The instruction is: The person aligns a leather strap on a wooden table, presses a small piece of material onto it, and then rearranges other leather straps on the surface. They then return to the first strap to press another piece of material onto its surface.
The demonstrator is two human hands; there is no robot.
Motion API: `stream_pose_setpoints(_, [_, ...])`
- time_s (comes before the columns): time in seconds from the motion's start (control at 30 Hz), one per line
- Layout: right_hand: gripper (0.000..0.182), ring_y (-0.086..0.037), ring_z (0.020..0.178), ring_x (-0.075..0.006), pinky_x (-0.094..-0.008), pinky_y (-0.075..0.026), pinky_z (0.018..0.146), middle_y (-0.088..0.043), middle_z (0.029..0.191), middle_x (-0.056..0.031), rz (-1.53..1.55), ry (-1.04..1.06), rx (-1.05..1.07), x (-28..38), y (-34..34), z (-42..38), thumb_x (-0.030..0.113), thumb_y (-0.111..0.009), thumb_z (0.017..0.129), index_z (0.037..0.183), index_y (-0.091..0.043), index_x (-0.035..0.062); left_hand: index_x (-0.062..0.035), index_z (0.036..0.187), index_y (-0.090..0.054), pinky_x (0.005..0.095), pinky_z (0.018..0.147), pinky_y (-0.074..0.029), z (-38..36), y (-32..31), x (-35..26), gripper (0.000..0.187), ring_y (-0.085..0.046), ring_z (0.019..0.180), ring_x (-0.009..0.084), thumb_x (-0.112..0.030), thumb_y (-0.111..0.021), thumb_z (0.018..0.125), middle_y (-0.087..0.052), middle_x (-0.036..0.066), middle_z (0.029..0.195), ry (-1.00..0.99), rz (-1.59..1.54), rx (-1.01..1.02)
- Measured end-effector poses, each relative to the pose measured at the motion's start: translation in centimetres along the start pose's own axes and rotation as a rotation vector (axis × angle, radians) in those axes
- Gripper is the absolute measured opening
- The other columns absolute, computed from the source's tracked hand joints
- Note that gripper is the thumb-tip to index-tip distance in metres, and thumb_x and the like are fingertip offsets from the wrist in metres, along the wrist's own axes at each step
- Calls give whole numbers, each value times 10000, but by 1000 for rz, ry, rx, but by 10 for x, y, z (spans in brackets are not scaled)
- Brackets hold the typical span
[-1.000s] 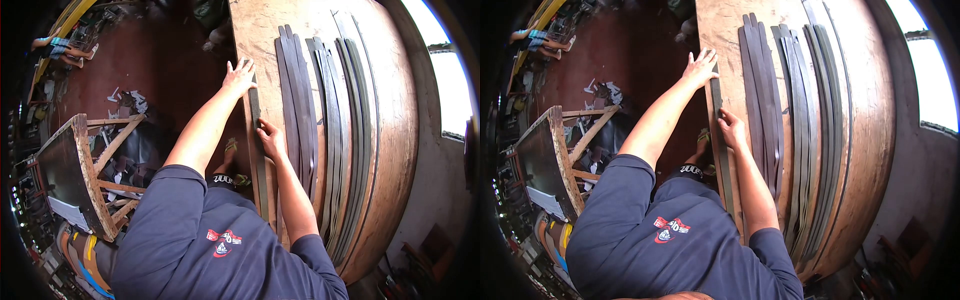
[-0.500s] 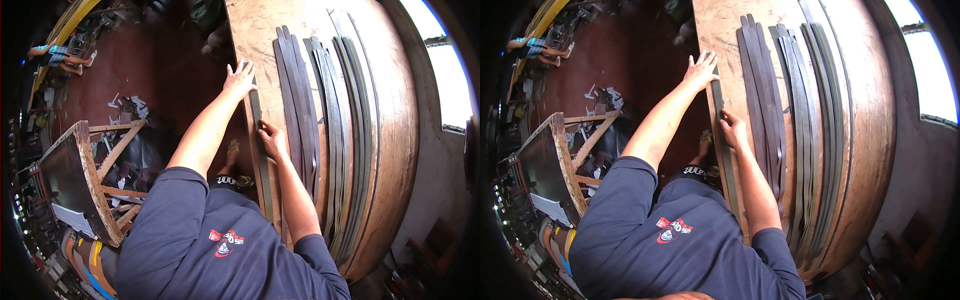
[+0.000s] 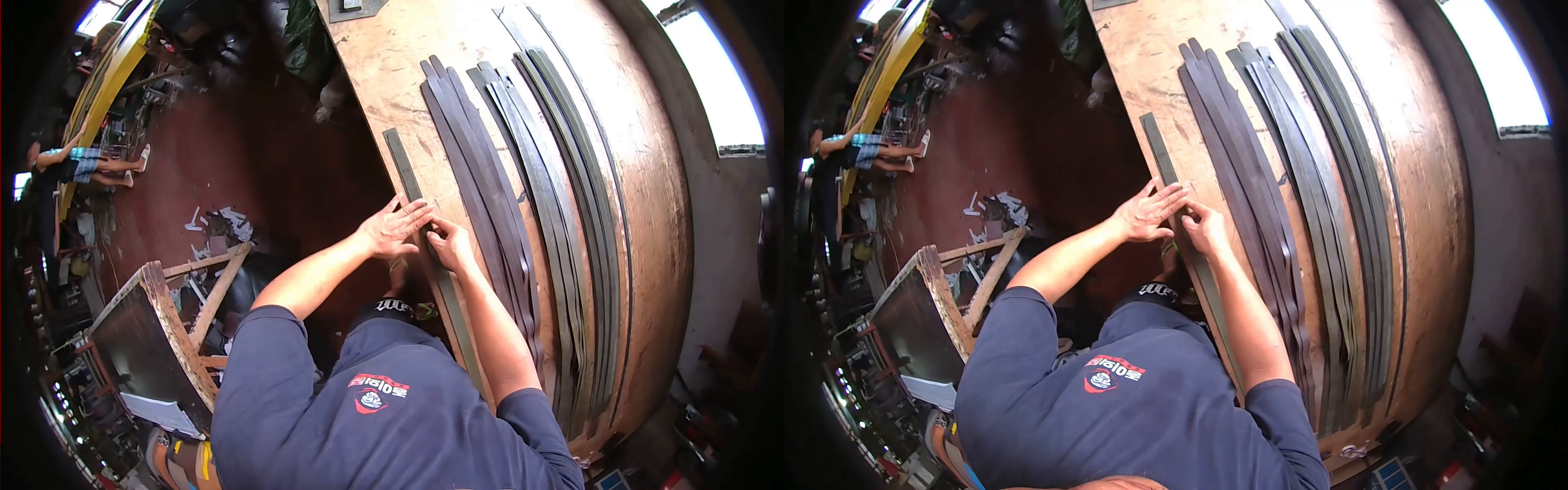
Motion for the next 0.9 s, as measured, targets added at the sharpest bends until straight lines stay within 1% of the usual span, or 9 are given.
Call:
stream_pose_setpoints(0.07, [387, -629, 686, -165, -314, -513, 683, -677, 772, -101, 12, 4, -5, 9, 2, -2, 126, -669, 810, 1193, -656, 79, -72, 1485, -269, 557, 1154, -162, 7, 8, 22, 873, -208, 1455, 236, -602, -530, 843, -222, 85, 1574, -43, 27, 76])
stream_pose_setpoints(0.13, [378, -555, 706, -97, -256, -479, 667, -652, 806, -38, 36, -51, 37, 7, 1, -4, 107, -675, 845, 1220, -644, 76, -76, 1488, -264, 537, 1161, -151, 13, 24, 43, 871, -207, 1455, 238, -597, -534, 844, -227, 87, 1572, -31, 65, 84])
stream_pose_setpoints(0.27, [371, -542, 692, -103, -257, -473, 666, -643, 804, -34, 35, -29, 23, 7, 2, -3, 111, -678, 848, 1217, -648, 79, -75, 1498, -234, 516, 1168, -145, 24, 42, 80, 844, -178, 1462, 239, -542, -549, 870, -210, 81, 1577, 20, 104, 135])
stream_pose_setpoints(0.37, [386, -574, 726, -113, -273, -490, 699, -675, 854, -52, 22, -43, 21, 12, 4, -6, 116, -680, 854, 1232, -631, 59, -68, 1501, -221, 511, 1174, -130, 26, 39, 81, 827, -149, 1468, 247, -535, -523, 889, -178, 84, 1586, 13, 136, 178])
stream_pose_setpoints(0.53, [558, -646, 980, -171, -296, -508, 866, -683, 1109, -141, 229, -54, 89, -5, 9, -29, 145, -673, 876, 1380, -462, 27, -95, 1518, -183, 495, 1187, -81, 28, 41, 78, 826, -98, 1477, 234, -580, -458, 909, -134, 63, 1598, 51, 226, 273])
stream_pose_setpoints(0.6, [615, -633, 1060, -214, -315, -496, 914, -658, 1167, -157, 259, -66, 120, -8, 28, -52, 180, -685, 872, 1405, -419, 28, -134, 1515, -224, 508, 1184, -78, 27, 38, 79, 824, -86, 1476, 276, -600, -487, 887, -143, 80, 1594, 42, 237, 213])
stream_pose_setpoints(0.73, [608, -627, 1099, -309, -376, -478, 960, -656, 1159, -184, -61, 90, -78, 2, 80, -110, 248, -716, 818, 1345, -492, 46, -187, 1493, -305, 552, 1171, -57, 26, 50, 65, 793, -47, 1478, 291, -619, -519, 863, -118, 105, 1595, 170, 314, 218])
stream_pose_setpoints(0.8, [574, -626, 1101, -306, -377, -477, 955, -661, 1149, -178, -48, 146, -179, 10, 105, -146, 210, -714, 820, 1332, -508, 54, -154, 1507, -259, 573, 1160, -60, 20, 50, 53, 813, -48, 1477, 302, -597, -515, 875, -92, 129, 1596, 265, 380, 178])
stream_pose_setpoints(0.9, [541, -641, 1069, -287, -364, -478, 947, -674, 1109, -170, -45, 209, -330, -9, 133, -207, 152, -716, 814, 1311, -530, 50, -26, 1509, -135, 591, 1142, -109, -9, 38, 17, 909, -92, 1465, 339, -473, -594, 865, -84, 198, 1580, 507, 385, -196])
Point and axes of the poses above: each hand's wrist, its own z-axis towards the middle knuckle, its own y-axis out of the back of the hand, x = y × z, the point moved 5 cm from there along z, towards the middle knuckle
